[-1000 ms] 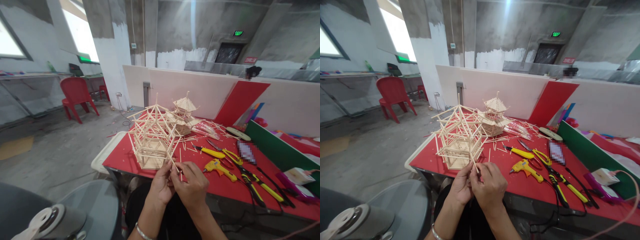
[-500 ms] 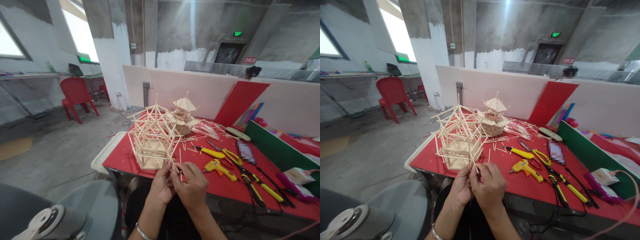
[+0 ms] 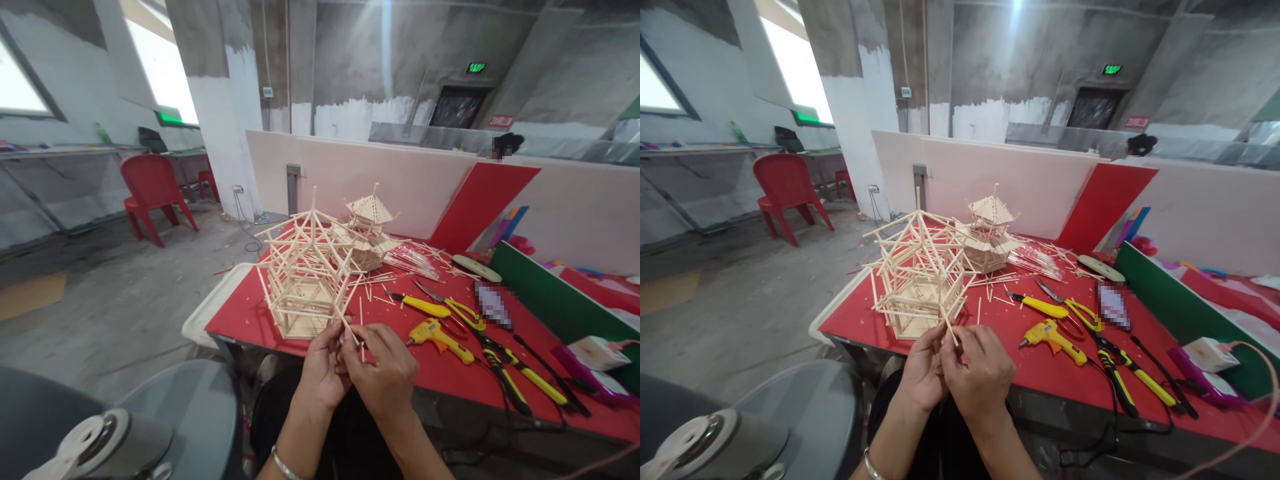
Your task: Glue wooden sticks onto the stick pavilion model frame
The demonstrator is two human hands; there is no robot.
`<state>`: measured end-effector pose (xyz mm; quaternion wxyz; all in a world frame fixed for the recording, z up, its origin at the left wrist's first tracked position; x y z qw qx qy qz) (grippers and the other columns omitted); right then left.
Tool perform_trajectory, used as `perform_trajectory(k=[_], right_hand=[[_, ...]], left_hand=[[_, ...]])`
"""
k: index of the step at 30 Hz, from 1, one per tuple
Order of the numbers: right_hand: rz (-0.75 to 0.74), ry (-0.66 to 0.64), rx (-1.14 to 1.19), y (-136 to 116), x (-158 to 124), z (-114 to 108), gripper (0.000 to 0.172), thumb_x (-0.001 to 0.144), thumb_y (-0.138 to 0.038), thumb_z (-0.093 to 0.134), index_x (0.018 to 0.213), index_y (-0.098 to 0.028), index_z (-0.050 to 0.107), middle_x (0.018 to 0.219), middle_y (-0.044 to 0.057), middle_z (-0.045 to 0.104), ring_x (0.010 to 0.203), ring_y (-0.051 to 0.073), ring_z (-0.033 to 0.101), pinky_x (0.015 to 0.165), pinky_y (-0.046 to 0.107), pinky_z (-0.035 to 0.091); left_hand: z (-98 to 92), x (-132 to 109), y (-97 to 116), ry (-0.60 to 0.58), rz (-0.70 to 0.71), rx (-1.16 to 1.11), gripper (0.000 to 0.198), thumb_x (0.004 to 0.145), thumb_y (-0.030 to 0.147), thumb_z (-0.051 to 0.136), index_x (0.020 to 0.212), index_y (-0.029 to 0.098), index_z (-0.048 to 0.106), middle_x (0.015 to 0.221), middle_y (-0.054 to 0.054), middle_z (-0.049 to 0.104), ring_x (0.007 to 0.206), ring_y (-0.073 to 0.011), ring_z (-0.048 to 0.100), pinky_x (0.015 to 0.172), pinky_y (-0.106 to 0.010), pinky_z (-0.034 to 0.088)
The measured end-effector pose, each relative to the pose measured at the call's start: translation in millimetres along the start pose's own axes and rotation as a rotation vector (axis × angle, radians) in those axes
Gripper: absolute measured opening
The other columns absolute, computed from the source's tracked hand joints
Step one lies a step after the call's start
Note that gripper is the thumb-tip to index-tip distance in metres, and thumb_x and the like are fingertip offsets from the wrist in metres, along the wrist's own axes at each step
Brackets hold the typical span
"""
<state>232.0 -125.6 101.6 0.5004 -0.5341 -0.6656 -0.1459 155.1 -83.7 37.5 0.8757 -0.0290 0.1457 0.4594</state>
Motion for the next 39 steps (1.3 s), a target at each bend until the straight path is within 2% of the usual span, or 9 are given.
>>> perform_trajectory(k=[6, 12, 25, 34, 36, 37, 39], right_hand=[[0.007, 0.001, 0.005, 1, 0, 1, 0.007, 0.08, -0.019, 0.065, 0.086, -0.019, 0.069, 0.073, 0.002, 0.066, 0.069, 0.015, 0.06, 0.067, 0.026, 0.046], [-0.001, 0.006, 0.0, 0, 1, 0, 0.006, 0.081, -0.019, 0.064, 0.084, -0.019, 0.069, 0.072, 0.002, 0.066, 0.068, 0.015, 0.06, 0.067, 0.026, 0.046], [0.064, -0.029, 0.069, 6, -2, 3, 0.009, 0.084, -0.021, 0.062, 0.086, -0.02, 0.07, 0.073, 0.002, 0.066, 0.068, 0.014, 0.06, 0.065, 0.026, 0.046], [0.074, -0.047, 0.091, 6, -3, 2, 0.009, 0.083, -0.02, 0.061, 0.086, -0.02, 0.069, 0.073, 0.002, 0.066, 0.069, 0.015, 0.06, 0.066, 0.026, 0.046], [0.077, -0.042, 0.115, 8, -3, -2, 0.008, 0.084, -0.02, 0.061, 0.085, -0.02, 0.069, 0.074, 0.002, 0.066, 0.069, 0.015, 0.06, 0.066, 0.026, 0.046], [0.081, -0.045, 0.135, 9, -3, -4, 0.008, 0.084, -0.02, 0.061, 0.085, -0.02, 0.069, 0.073, 0.002, 0.066, 0.068, 0.014, 0.06, 0.066, 0.026, 0.046], [0.092, -0.069, 0.195, 13, -3, -9, 0.007, 0.084, -0.019, 0.061, 0.084, -0.019, 0.068, 0.071, 0.001, 0.064, 0.065, 0.013, 0.058, 0.064, 0.025, 0.046]], left_hand=[[-0.6, 0, -1, 0.032, -0.002, 0.01, 0.008, 0.081, 0.016, 0.062, 0.08, 0.009, 0.067, 0.053, -0.002, 0.062, 0.033, -0.0048, 0.046, 0.027, -0.01, 0.022], [-1.2, 0, -1, 0.037, 0.014, 0.007, 0.006, 0.08, 0.014, 0.065, 0.082, 0.008, 0.065, 0.054, 0.0, 0.061, 0.032, -0.0023, 0.043, 0.027, -0.009, 0.022], [-0.3, -2, 2, -0.01, -0.002, 0.034, 0.008, 0.075, 0.015, 0.066, 0.08, 0.009, 0.064, 0.053, 0.003, 0.055, 0.034, -0.002, 0.041, 0.028, -0.01, 0.022], [3.6, -5, 3, 0.05, 0.037, 0.121, 0.009, 0.07, 0.018, 0.065, 0.072, 0.011, 0.061, 0.052, 0.005, 0.048, 0.034, -0.0016, 0.035, 0.03, -0.011, 0.018], [0.3, -11, 4, 0.099, 0.13, 0.26, 0.013, 0.071, 0.023, 0.068, 0.07, 0.011, 0.062, 0.053, 0.005, 0.047, 0.036, -0.0023, 0.033, 0.031, -0.013, 0.017], [-2.0, -17, 6, 0.146, 0.236, 0.37, 0.016, 0.072, 0.026, 0.069, 0.069, 0.011, 0.063, 0.052, 0.005, 0.046, 0.037, -0.003, 0.033, 0.032, -0.014, 0.017], [-3.1, -35, 15, 0.254, 0.556, 0.665, 0.019, 0.075, 0.03, 0.07, 0.067, 0.013, 0.066, 0.05, 0.004, 0.045, 0.041, -0.0054, 0.035, 0.036, -0.016, 0.023]])
Point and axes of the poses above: each hand's wrist, its own x-axis towards the middle knuckle, its own z-axis out of the palm, y = z × x, the point moved 4 cm from there along x, towards the middle knuckle
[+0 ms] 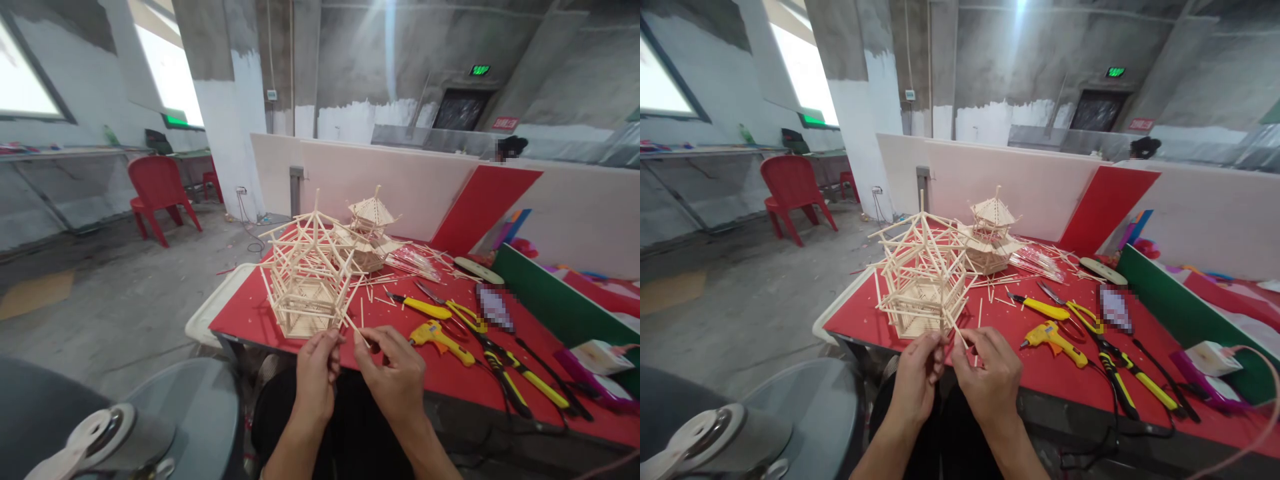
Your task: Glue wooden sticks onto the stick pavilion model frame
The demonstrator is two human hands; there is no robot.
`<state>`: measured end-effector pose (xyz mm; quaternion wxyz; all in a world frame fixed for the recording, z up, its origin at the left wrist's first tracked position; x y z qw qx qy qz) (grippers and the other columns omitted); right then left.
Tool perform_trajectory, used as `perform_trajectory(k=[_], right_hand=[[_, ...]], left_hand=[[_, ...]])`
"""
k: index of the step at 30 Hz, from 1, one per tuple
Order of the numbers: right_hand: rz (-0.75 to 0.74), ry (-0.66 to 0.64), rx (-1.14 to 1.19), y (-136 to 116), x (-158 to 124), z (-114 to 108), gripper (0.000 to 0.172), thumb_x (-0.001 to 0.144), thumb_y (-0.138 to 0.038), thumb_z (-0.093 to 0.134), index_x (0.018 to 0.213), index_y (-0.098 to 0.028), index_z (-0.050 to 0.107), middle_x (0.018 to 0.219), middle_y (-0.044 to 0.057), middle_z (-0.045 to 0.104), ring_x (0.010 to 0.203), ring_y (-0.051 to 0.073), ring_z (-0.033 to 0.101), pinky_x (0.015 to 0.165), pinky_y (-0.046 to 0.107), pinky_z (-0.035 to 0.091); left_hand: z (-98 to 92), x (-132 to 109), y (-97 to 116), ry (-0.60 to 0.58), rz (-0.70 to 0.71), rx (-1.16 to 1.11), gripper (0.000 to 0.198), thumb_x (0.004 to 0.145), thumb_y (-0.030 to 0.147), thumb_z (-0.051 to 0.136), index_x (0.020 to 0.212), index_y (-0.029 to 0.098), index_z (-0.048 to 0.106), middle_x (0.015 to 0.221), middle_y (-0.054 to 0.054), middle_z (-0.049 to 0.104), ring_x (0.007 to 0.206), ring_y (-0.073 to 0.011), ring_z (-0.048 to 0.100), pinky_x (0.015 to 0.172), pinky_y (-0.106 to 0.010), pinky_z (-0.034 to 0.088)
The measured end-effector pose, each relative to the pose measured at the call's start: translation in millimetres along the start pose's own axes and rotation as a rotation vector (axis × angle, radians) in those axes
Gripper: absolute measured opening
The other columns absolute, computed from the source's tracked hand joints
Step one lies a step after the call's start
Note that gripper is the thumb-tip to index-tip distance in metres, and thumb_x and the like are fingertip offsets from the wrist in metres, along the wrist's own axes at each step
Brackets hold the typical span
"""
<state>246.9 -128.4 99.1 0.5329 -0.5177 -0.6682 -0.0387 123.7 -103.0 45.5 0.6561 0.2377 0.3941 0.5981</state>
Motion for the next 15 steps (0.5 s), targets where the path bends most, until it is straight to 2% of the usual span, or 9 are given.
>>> perform_trajectory(k=[1, 2, 4, 5, 7, 10, 12, 15], right_hand=[[0.012, -0.02, 0.036, 1, 0, -3, 0.007, 0.084, -0.018, 0.061, 0.083, -0.019, 0.068, 0.07, 0.0, 0.063, 0.063, 0.012, 0.057, 0.062, 0.024, 0.045], [0.025, -0.043, 0.074, 2, 1, -6, 0.007, 0.084, -0.018, 0.061, 0.082, -0.019, 0.068, 0.068, 0.0, 0.062, 0.06, 0.011, 0.056, 0.06, 0.024, 0.045], [0.044, -0.09, 0.14, 2, 2, -13, 0.008, 0.084, -0.018, 0.06, 0.081, -0.02, 0.068, 0.066, -0.001, 0.061, 0.057, 0.01, 0.054, 0.056, 0.023, 0.044], [0.046, -0.112, 0.168, 2, 3, -16, 0.009, 0.084, -0.018, 0.06, 0.081, -0.02, 0.068, 0.066, -0.002, 0.061, 0.056, 0.01, 0.054, 0.055, 0.022, 0.043], [0.027, -0.149, 0.215, -2, 4, -24, 0.009, 0.084, -0.017, 0.06, 0.08, -0.02, 0.068, 0.064, -0.002, 0.06, 0.055, 0.01, 0.053, 0.052, 0.022, 0.042], [-0.036, -0.185, 0.245, -7, 6, -36, 0.01, 0.084, -0.016, 0.059, 0.08, -0.019, 0.068, 0.065, -0.001, 0.06, 0.057, 0.01, 0.055, 0.053, 0.022, 0.043], [-0.093, -0.197, 0.219, -9, 5, -44, 0.009, 0.083, -0.015, 0.06, 0.083, -0.019, 0.068, 0.067, 0.0, 0.061, 0.06, 0.011, 0.056, 0.056, 0.023, 0.045], [-0.166, -0.223, 0.15, -6, 2, -53, 0.01, 0.082, -0.015, 0.06, 0.083, -0.02, 0.068, 0.068, 0.0, 0.062, 0.062, 0.012, 0.058, 0.059, 0.023, 0.045]], left_hand=[[-5.2, -8, 10, 0.076, 0.199, 0.153, 0.02, 0.075, 0.029, 0.071, 0.063, 0.014, 0.066, 0.05, 0.003, 0.045, 0.044, -0.0067, 0.038, 0.041, -0.016, 0.029], [-6.5, -17, 21, 0.094, 0.373, 0.312, 0.019, 0.076, 0.027, 0.071, 0.062, 0.016, 0.067, 0.055, 0.001, 0.05, 0.052, -0.0094, 0.045, 0.049, -0.018, 0.037], [-3.4, -37, 42, 0.089, 0.678, 0.563, 0.006, 0.075, 0.02, 0.072, 0.069, 0.02, 0.073, 0.068, -0.003, 0.06, 0.068, -0.0155, 0.054, 0.066, -0.024, 0.045], [1.1, -45, 52, 0.049, 0.795, 0.661, 0.009, 0.074, 0.018, 0.073, 0.079, 0.024, 0.077, 0.078, -0.005, 0.064, 0.076, -0.0189, 0.056, 0.073, -0.028, 0.046], [13.6, -58, 66, -0.084, 0.968, 0.846, 0.032, 0.074, 0.014, 0.072, 0.101, 0.03, 0.076, 0.102, -0.008, 0.068, 0.096, -0.0254, 0.057, 0.086, -0.036, 0.045], [32.3, -66, 73, -0.368, 1.028, 1.084, 0.046, 0.08, 0.01, 0.063, 0.118, 0.034, 0.069, 0.121, -0.008, 0.065, 0.116, -0.0296, 0.051, 0.101, -0.046, 0.037], [40.0, -67, 71, -0.51, 1.001, 1.164, 0.046, 0.083, 0.008, 0.056, 0.121, 0.033, 0.066, 0.118, -0.009, 0.067, 0.115, -0.0292, 0.052, 0.101, -0.047, 0.037], [47.2, -67, 67, -0.614, 0.955, 1.259, 0.042, 0.086, 0.008, 0.05, 0.119, 0.028, 0.067, 0.103, -0.011, 0.068, 0.103, -0.0272, 0.056, 0.092, -0.044, 0.043]])
Point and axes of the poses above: each hand's wrist, its own x-axis towards the middle knuckle, its own z-axis out of the palm, y = z × x, the point moved 4 cm from there along x, towards the middle knuckle
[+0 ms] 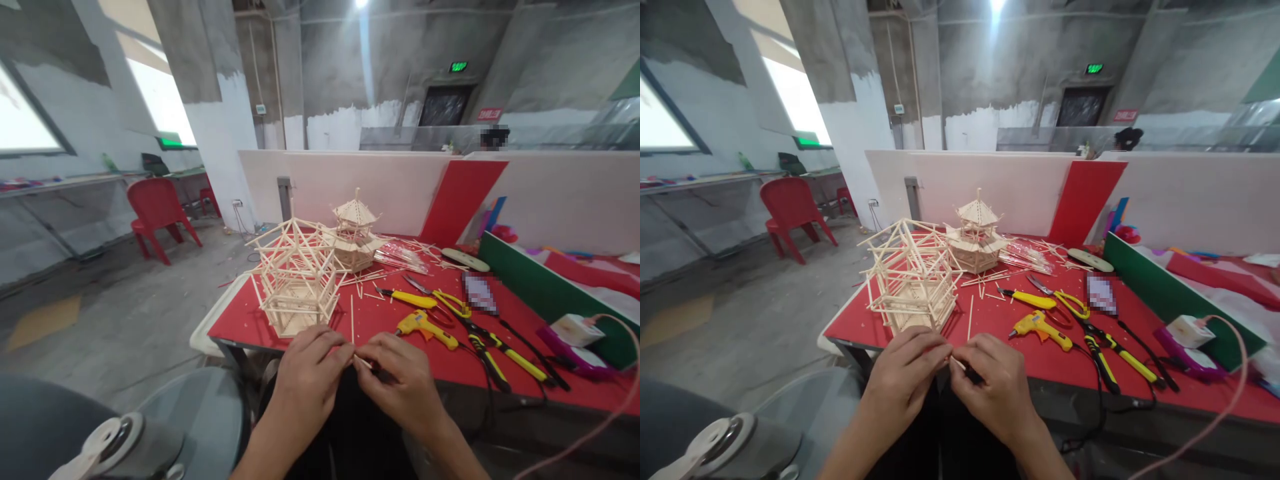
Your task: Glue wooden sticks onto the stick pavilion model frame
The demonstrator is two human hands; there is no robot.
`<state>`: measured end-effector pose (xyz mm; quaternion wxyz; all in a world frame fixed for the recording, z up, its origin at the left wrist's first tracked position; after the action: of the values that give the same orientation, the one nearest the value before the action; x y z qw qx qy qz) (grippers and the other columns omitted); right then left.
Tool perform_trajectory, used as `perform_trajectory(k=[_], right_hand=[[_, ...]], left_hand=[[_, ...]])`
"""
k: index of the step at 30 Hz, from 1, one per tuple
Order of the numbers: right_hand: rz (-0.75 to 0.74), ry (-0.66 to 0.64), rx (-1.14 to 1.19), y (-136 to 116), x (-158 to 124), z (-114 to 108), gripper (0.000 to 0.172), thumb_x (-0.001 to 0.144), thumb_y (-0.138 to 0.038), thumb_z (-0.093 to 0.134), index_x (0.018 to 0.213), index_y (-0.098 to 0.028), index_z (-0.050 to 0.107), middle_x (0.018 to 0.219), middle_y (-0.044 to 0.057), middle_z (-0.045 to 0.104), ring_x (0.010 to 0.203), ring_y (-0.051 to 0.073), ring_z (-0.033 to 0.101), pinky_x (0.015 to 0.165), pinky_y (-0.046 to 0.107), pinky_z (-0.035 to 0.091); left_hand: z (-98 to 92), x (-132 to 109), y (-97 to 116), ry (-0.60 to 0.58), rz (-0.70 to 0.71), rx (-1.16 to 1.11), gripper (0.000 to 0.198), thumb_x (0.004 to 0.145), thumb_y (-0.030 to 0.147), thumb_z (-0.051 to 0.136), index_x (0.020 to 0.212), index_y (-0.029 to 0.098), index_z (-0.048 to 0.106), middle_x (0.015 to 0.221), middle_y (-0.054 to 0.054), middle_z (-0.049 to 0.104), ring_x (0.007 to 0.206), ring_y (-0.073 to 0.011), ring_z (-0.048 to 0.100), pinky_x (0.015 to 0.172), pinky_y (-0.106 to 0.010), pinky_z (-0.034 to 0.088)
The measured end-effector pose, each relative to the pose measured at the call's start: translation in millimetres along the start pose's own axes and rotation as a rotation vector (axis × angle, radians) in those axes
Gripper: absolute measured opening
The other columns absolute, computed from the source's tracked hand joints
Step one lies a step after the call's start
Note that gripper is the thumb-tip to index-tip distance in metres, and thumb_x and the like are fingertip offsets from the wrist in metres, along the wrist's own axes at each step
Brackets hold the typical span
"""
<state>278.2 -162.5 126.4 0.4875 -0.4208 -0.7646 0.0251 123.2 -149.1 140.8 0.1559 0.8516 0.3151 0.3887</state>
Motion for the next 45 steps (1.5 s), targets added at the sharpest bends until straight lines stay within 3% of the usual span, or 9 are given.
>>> perform_trajectory(k=[5, 8, 15, 24, 27, 31, 35, 40, 45], right_hand=[[-0.033, -0.115, -0.019, 9, -8, -10, 0.011, 0.084, -0.015, 0.059, 0.085, -0.021, 0.068, 0.071, 0.0, 0.063, 0.063, 0.011, 0.058, 0.059, 0.021, 0.044], [-0.031, -0.165, -0.001, 17, -13, -17, 0.011, 0.086, -0.018, 0.059, 0.085, -0.022, 0.069, 0.071, -0.001, 0.063, 0.063, 0.01, 0.058, 0.058, 0.021, 0.043], [0.031, -0.25, -0.033, 42, -21, -34, 0.015, 0.09, -0.026, 0.058, 0.085, -0.022, 0.072, 0.069, 0.0, 0.065, 0.063, 0.01, 0.059, 0.06, 0.02, 0.042], [0.069, -0.331, -0.01, 69, -15, -32, 0.019, 0.091, -0.035, 0.058, 0.098, -0.024, 0.072, 0.078, -0.001, 0.068, 0.07, 0.01, 0.062, 0.065, 0.02, 0.044], [0.124, -0.301, -0.051, 83, -6, -39, 0.031, 0.089, -0.045, 0.059, 0.111, -0.025, 0.068, 0.087, 0.0, 0.071, 0.077, 0.012, 0.064, 0.068, 0.022, 0.046], [0.306, -0.213, -0.413, 128, 4, -65, 0.027, 0.092, -0.042, 0.051, 0.101, -0.026, 0.071, 0.098, 0.003, 0.073, 0.09, 0.017, 0.066, 0.071, 0.025, 0.046], [0.675, -0.401, -0.829, 203, 1, -92, 0.031, 0.092, -0.033, 0.044, 0.109, -0.024, 0.069, 0.108, 0.01, 0.07, 0.101, 0.023, 0.064, 0.071, 0.029, 0.043], [0.837, -0.659, -0.835, 277, -2, -97, 0.036, 0.074, -0.036, 0.063, 0.102, -0.014, 0.071, 0.102, 0.019, 0.071, 0.092, 0.03, 0.067, 0.068, 0.033, 0.046], [0.807, -0.778, -0.808, 306, 15, -84, 0.042, 0.068, -0.034, 0.069, 0.107, -0.019, 0.07, 0.111, 0.015, 0.069, 0.103, 0.033, 0.063, 0.077, 0.037, 0.047]], left_hand=[[6.3, 6, 6, -0.095, -0.04, -0.098, 0.036, 0.085, 0.009, 0.05, 0.108, 0.026, 0.071, 0.091, -0.01, 0.066, 0.084, -0.0211, 0.059, 0.075, -0.031, 0.047], [13.2, 10, 6, -0.12, -0.088, -0.202, 0.031, 0.085, 0.013, 0.053, 0.103, 0.027, 0.073, 0.087, -0.009, 0.067, 0.081, -0.0207, 0.06, 0.074, -0.028, 0.046], [48.0, 18, 0, -0.237, -0.203, -0.252, 0.029, 0.085, 0.012, 0.051, 0.094, 0.025, 0.075, 0.078, -0.007, 0.065, 0.072, -0.0184, 0.057, 0.066, -0.025, 0.037], [78.9, 15, -20, 0.037, -0.44, -0.488, 0.014, 0.078, 0.016, 0.064, 0.07, 0.021, 0.074, 0.065, -0.004, 0.06, 0.064, -0.0164, 0.052, 0.062, -0.023, 0.038], [85.2, 14, -33, 0.135, -0.556, -0.485, 0.013, 0.079, 0.024, 0.065, 0.071, 0.019, 0.073, 0.06, -0.002, 0.059, 0.055, -0.0128, 0.05, 0.055, -0.02, 0.037], [96.9, 12, -50, 0.233, -0.747, -0.672, 0.018, 0.076, 0.033, 0.07, 0.082, 0.015, 0.072, 0.059, 0.0, 0.061, 0.044, -0.0089, 0.049, 0.045, -0.018, 0.034], [108.6, 14, -57, 0.278, -0.855, -0.867, 0.029, 0.071, 0.039, 0.074, 0.085, 0.013, 0.068, 0.067, -0.001, 0.065, 0.036, -0.0031, 0.041, 0.037, -0.016, 0.023], [118.1, 18, -61, 0.291, -0.885, -0.959, 0.037, 0.068, 0.042, 0.077, 0.086, 0.012, 0.067, 0.068, -0.001, 0.066, 0.034, -0.0002, 0.035, 0.036, -0.016, 0.019], [123.0, 18, -66, 0.273, -0.888, -0.966, 0.035, 0.07, 0.041, 0.075, 0.087, 0.011, 0.067, 0.068, -0.002, 0.065, 0.035, 0.0, 0.036, 0.037, -0.016, 0.02]])
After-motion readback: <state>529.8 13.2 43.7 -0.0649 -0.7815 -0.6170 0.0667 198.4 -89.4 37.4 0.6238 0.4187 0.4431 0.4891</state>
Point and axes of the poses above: each hand's wrist, its own x-axis towards the middle knuckle, its own z-axis out of the palm, y = z × x, the point moved 4 cm from there along x, towards the middle knuckle
